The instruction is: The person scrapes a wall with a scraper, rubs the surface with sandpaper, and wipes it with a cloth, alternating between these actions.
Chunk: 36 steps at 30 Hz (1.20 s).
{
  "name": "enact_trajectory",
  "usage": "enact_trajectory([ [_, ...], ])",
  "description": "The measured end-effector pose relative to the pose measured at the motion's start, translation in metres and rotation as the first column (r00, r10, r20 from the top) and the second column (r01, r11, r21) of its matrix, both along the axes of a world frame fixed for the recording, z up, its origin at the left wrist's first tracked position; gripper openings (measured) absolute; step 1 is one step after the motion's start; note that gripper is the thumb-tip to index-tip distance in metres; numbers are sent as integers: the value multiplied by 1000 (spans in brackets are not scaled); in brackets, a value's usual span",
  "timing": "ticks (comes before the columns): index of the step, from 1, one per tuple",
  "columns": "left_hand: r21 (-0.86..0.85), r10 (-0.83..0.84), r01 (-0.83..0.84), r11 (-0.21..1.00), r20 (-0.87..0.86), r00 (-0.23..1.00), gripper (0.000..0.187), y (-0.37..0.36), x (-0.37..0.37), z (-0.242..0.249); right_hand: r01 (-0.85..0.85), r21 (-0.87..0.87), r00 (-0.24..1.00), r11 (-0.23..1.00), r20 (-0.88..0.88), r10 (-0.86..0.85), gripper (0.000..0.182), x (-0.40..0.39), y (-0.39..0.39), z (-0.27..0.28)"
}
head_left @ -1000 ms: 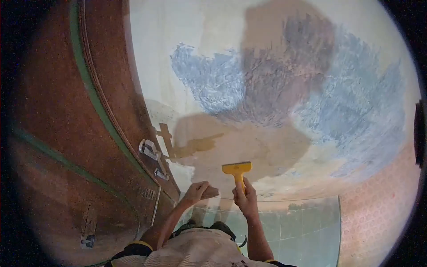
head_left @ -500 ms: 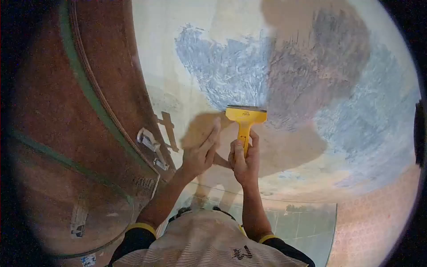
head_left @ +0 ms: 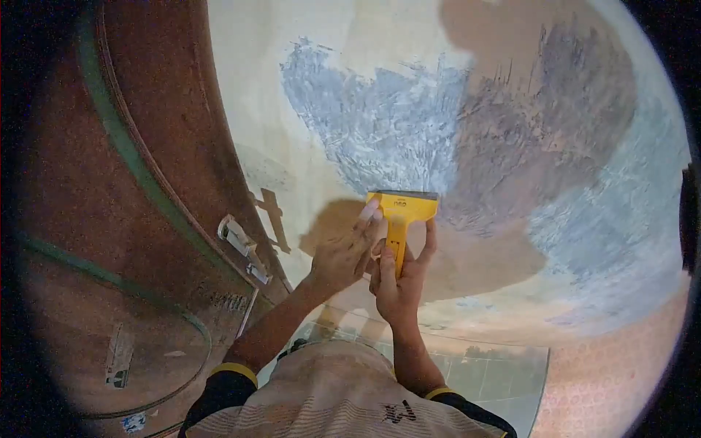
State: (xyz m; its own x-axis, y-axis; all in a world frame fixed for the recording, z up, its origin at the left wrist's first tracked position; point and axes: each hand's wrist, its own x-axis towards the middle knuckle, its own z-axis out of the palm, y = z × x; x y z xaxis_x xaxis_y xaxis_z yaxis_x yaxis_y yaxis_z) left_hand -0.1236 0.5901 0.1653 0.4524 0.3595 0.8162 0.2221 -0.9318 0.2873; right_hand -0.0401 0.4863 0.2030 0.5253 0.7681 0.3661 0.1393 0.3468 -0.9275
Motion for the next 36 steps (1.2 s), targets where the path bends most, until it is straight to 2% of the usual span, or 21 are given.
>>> enact_trajectory([
  [4, 81, 45, -49, 996, 48, 998, 68, 6, 8, -8, 47, 25, 997, 999, 52, -48, 77, 0, 2, 12],
  [6, 31, 81, -78, 996, -113, 990, 66, 7, 8, -8, 29, -49, 998, 998, 49, -27, 77, 3, 3, 21],
  [7, 26, 80, -78, 997, -114, 990, 66, 7, 11, -13, 29, -54, 998, 998, 49, -27, 77, 4, 3, 19],
  [9, 143, 72, -75, 987, 27, 997, 67, 8, 19, -22, 35, -43, 996, 998, 80, -32, 75, 6, 2, 15],
  [13, 96, 110, -109, 989, -6, 994, 71, 4, 24, -25, 54, -59, 998, 997, 44, -51, 76, 7, 4, 6],
  [15, 159, 57, -65, 985, 55, 997, 69, 13, 25, -31, 103, -52, 982, 993, 162, -93, 76, 4, 11, 6],
  [16, 154, 53, -60, 986, 50, 997, 69, 10, 25, -30, 106, -58, 983, 993, 158, -96, 76, 3, 9, 9],
  [18, -20, 97, -97, 995, 14, 995, 61, 6, 24, -18, 77, -107, 974, 991, 221, -52, 78, 2, 7, 19],
  [22, -54, 47, -48, 997, -23, 999, 54, 2, 21, -14, 71, 4, 987, 997, 146, -71, 79, 6, 10, 13],
  [24, 13, 31, -32, 999, 106, 994, 55, 10, 26, -25, 136, -21, 960, 991, 252, -126, 78, 4, 16, 11],
  [28, 18, 43, -44, 999, 56, 998, 60, 2, 22, -23, 144, -69, 951, 987, 285, -119, 78, 4, 9, 14],
  [30, -51, -39, 43, 998, 64, 997, 65, -3, 19, -22, 108, -77, 976, 991, 199, -90, 78, 8, 3, 5],
  [34, -47, -39, 44, 998, 102, 994, 67, 1, 22, -29, 158, -101, 972, 982, 193, -136, 78, 4, 6, 1],
  [36, -137, -39, 51, 989, 92, 995, 68, 2, 22, -32, 152, -126, 958, 980, 264, -115, 78, 4, 6, 2],
])
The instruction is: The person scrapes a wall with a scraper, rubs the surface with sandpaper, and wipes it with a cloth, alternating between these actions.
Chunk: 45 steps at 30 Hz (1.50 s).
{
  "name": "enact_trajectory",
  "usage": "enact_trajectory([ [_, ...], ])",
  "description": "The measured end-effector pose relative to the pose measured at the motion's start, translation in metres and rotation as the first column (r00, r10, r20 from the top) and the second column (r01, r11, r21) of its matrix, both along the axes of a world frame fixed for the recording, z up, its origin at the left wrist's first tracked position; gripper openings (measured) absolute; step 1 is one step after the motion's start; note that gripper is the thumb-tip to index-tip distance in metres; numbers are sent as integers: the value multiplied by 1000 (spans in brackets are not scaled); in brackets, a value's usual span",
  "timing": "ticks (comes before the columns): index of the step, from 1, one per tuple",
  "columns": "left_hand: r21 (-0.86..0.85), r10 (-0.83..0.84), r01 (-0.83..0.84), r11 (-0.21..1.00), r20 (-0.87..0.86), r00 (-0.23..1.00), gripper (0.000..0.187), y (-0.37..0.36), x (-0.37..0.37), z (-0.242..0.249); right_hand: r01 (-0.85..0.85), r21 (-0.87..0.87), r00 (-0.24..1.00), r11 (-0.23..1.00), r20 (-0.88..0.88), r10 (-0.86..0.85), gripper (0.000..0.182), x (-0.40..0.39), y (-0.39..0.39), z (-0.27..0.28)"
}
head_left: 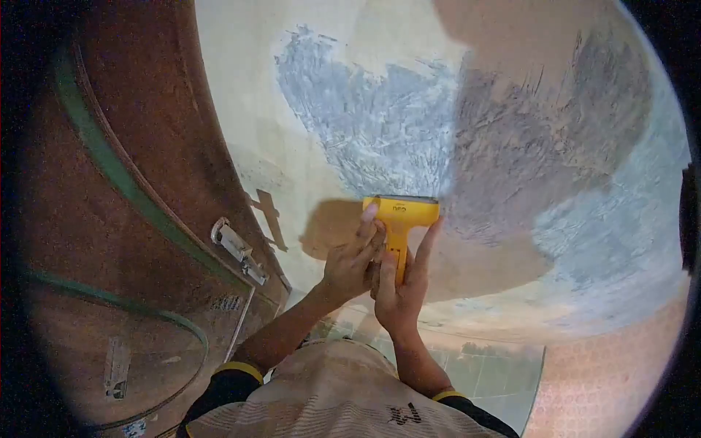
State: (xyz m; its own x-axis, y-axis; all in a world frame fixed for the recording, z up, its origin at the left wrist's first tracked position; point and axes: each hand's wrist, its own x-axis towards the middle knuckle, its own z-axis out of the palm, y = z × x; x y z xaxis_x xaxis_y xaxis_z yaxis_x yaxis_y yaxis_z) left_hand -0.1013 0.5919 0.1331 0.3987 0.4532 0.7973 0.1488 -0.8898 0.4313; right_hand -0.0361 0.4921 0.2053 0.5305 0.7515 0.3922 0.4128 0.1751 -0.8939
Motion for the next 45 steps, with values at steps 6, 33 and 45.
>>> enact_trajectory([
  [6, 143, 23, -25, 989, 11, 1000, 68, 3, 0, -5, -26, 126, 1000, 992, 9, 25, 78, 1, 9, -2],
  [33, -1, 9, -9, 1000, 71, 997, 69, 7, 0, 1, 16, 185, 1000, 983, 11, -18, 79, -5, 18, -1],
  [45, -79, -16, 14, 997, -26, 1000, 75, 5, -8, 12, -88, 198, 977, 976, -173, 123, 77, -11, 10, 15],
])
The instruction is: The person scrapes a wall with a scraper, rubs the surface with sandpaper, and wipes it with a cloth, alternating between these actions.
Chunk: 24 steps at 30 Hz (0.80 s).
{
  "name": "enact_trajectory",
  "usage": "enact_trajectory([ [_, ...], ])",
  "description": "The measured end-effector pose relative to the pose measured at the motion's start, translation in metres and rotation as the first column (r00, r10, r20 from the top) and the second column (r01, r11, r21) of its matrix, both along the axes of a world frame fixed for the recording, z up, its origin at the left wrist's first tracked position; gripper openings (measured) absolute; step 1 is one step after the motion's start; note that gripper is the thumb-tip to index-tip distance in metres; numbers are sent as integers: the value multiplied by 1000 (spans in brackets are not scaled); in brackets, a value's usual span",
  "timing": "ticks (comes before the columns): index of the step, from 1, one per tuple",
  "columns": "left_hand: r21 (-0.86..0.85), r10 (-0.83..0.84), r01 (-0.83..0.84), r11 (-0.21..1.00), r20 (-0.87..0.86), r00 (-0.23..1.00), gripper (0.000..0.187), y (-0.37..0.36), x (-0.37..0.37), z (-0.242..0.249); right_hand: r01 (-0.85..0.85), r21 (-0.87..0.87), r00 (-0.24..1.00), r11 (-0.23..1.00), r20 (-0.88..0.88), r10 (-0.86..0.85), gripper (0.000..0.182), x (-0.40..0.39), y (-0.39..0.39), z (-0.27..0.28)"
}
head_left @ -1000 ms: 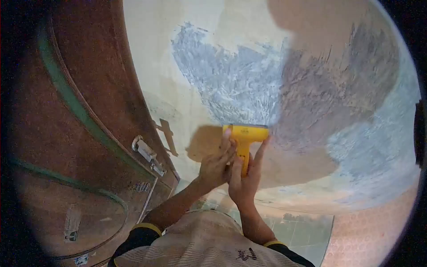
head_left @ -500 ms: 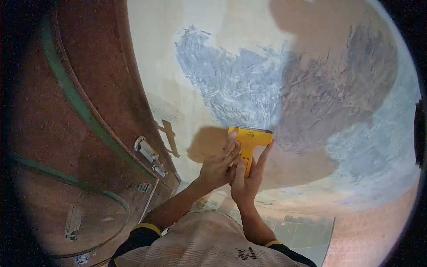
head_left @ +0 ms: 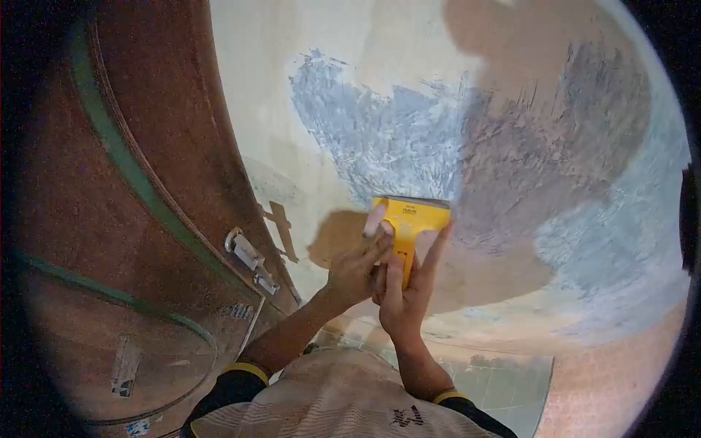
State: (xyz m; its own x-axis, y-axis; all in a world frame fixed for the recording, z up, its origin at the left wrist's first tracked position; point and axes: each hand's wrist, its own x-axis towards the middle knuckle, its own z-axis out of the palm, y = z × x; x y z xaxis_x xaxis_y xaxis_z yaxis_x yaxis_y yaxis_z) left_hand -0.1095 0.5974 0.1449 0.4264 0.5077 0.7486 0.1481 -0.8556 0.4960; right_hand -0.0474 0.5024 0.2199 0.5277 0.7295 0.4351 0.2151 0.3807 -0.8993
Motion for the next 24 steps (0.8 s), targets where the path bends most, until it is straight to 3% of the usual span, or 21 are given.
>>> enact_trajectory([
  [4, 102, -2, -1, 995, 25, 1000, 73, 0, 1, 6, 39, -13, 999, 999, -28, -39, 78, 3, 2, 3],
  [6, 141, 33, -48, 989, 108, 994, 70, 7, 6, 2, 108, 31, 975, 994, 191, -112, 78, 4, 11, 3],
  [7, 136, 32, -47, 990, 109, 994, 70, 7, 5, -2, 110, 27, 975, 994, 192, -113, 78, 2, 6, 7],
  [9, 229, -6, -2, 973, 35, 999, 66, 9, 1, -2, 21, -73, 999, 997, -30, -24, 78, -5, -6, 19],
  [10, 232, -8, 0, 973, 35, 999, 66, 7, 1, 4, 23, -70, 999, 997, -30, -25, 78, -3, -5, 18],
  [13, 134, 20, -30, 991, 76, 997, 64, 2, 11, 5, -5, -22, 999, 1000, -33, 4, 78, 2, -2, 16],
  [15, -80, -67, 84, 993, 195, 979, 63, 12, 25, -26, 51, -28, 994, 998, 99, -48, 78, 0, 2, 15],
  [16, -84, -66, 84, 993, 193, 979, 63, 5, 20, -12, 52, -33, 994, 998, 97, -48, 78, 0, -2, 13],
  [18, 177, 46, -54, 983, 50, 998, 62, -4, 3, 19, 80, -67, 995, 995, 59, -77, 77, 0, -8, 10],
  [22, 109, 22, -18, 994, -35, 999, 61, 5, 6, 0, 59, -50, 998, 997, 26, -58, 77, 4, 2, 12],
  [24, -83, -124, 127, 988, 42, 991, 63, 14, 17, -21, 189, -11, 892, 982, 421, -167, 78, 10, 9, -8],
])
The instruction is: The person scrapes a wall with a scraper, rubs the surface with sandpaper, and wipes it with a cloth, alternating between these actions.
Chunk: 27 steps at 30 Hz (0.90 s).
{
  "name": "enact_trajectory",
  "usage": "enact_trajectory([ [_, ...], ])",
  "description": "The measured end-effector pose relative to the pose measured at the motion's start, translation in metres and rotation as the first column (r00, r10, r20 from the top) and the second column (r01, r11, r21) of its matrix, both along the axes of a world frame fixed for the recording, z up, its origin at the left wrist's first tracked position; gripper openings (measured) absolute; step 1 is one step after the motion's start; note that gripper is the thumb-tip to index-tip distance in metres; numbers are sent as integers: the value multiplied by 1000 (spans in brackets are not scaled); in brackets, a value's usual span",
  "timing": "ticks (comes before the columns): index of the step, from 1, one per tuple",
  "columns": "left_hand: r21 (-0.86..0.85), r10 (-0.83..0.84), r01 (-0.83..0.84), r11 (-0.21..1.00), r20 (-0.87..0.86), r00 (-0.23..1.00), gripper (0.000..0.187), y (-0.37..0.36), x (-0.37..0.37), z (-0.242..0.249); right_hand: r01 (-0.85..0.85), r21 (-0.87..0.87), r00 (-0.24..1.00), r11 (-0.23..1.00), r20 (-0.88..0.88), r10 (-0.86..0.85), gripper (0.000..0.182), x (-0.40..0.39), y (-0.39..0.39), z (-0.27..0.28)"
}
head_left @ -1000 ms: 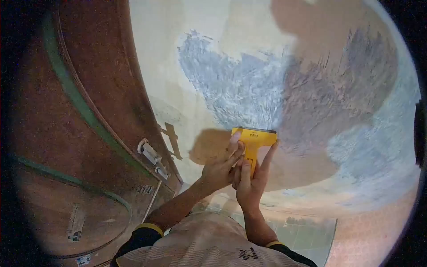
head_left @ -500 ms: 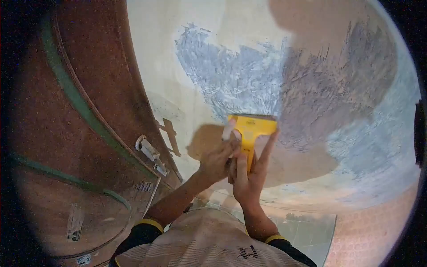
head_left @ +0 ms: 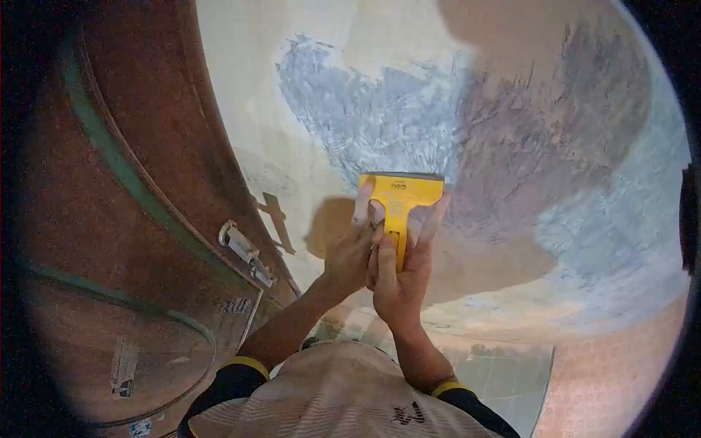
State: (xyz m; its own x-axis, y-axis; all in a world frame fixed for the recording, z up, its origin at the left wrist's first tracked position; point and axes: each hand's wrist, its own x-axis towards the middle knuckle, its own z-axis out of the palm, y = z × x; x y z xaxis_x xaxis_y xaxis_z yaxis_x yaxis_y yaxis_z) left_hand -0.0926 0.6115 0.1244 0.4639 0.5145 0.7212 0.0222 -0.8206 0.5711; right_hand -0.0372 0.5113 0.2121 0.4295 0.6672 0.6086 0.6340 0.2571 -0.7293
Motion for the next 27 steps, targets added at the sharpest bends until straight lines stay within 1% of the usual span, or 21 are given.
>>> enact_trajectory([
  [1, 5, -4, 4, 1000, -2, 1000, 63, -6, -5, 13, 4, 5, 1000, 1000, -2, -4, 78, -2, -4, 3],
  [2, 112, 79, -76, 991, -16, 997, 63, -15, -14, 30, -59, 42, 985, 997, -157, 65, 78, -7, -10, 11],
  [3, 215, 162, -154, 964, -23, 986, 64, -21, -21, 40, -117, 85, 942, 989, -307, 138, 78, -12, -14, 19],
  [4, 223, 165, -157, 962, -16, 986, 64, -18, -20, 40, -120, 94, 943, 988, -301, 143, 78, -12, -13, 27],
  [6, 147, 90, -87, 985, -13, 996, 64, -14, -17, 33, -148, -18, 893, 989, -431, 126, 82, -11, -14, 36],
  [7, 139, 90, -87, 986, -14, 996, 64, -11, -13, 20, -148, -26, 893, 989, -433, 123, 82, -9, -12, 29],
  [8, -86, 3, -1, 996, 27, 1000, 64, -6, -7, 3, -87, -33, 964, 996, -256, 76, 82, -6, -9, 17],
  [9, -303, -74, 96, 948, 84, 994, 64, -5, -4, -6, -25, -28, 997, 999, -73, 23, 82, -5, -8, 10],
  [10, -301, -73, 94, 949, 82, 994, 64, -11, -9, 13, -26, -26, 997, 999, -75, 24, 82, -6, -10, 12],
  [11, -77, -5, 7, 997, 29, 1000, 65, -19, -17, 35, -83, 38, 964, 996, -251, 90, 80, -7, -13, 17],
  [12, 152, 72, -71, 986, -5, 997, 66, -24, -21, 50, -129, 108, 897, 986, -412, 162, 78, -8, -15, 21],
  [13, 154, 75, -75, 985, 4, 997, 66, -19, -18, 49, -132, 109, 900, 985, -404, 166, 78, -7, -12, 24],
  [16, 157, 73, -78, 984, 40, 997, 67, -16, -14, 41, -125, 39, 918, 991, -374, 130, 78, -7, -13, 26],
  [18, 204, 150, -148, 968, 6, 989, 68, -20, -16, 45, -158, 37, 911, 987, -381, 160, 78, -6, -19, 27],
  [19, 212, 147, -144, 967, 2, 989, 68, -22, -16, 48, -155, 46, 909, 987, -384, 161, 78, -5, -19, 24],
  [21, 216, 83, -102, 971, 97, 992, 68, -28, -9, 52, -41, 92, 975, 995, -214, 60, 79, 3, -18, 19],
  [22, 212, 82, -102, 972, 99, 992, 68, -26, -8, 50, -40, 87, 976, 995, -212, 58, 79, 4, -16, 20],
  [24, 154, 149, -151, 976, 25, 988, 71, -20, -7, 43, -89, 21, 959, 996, -268, 91, 79, 3, -12, 21],
  [25, 147, 149, -151, 977, 26, 988, 71, -20, -8, 38, -89, 15, 959, 996, -268, 89, 79, 2, -14, 20],
  [27, 166, 110, -101, 981, -48, 993, 72, -19, -11, 35, -73, 33, 964, 997, -255, 79, 79, -2, -17, 17],
])
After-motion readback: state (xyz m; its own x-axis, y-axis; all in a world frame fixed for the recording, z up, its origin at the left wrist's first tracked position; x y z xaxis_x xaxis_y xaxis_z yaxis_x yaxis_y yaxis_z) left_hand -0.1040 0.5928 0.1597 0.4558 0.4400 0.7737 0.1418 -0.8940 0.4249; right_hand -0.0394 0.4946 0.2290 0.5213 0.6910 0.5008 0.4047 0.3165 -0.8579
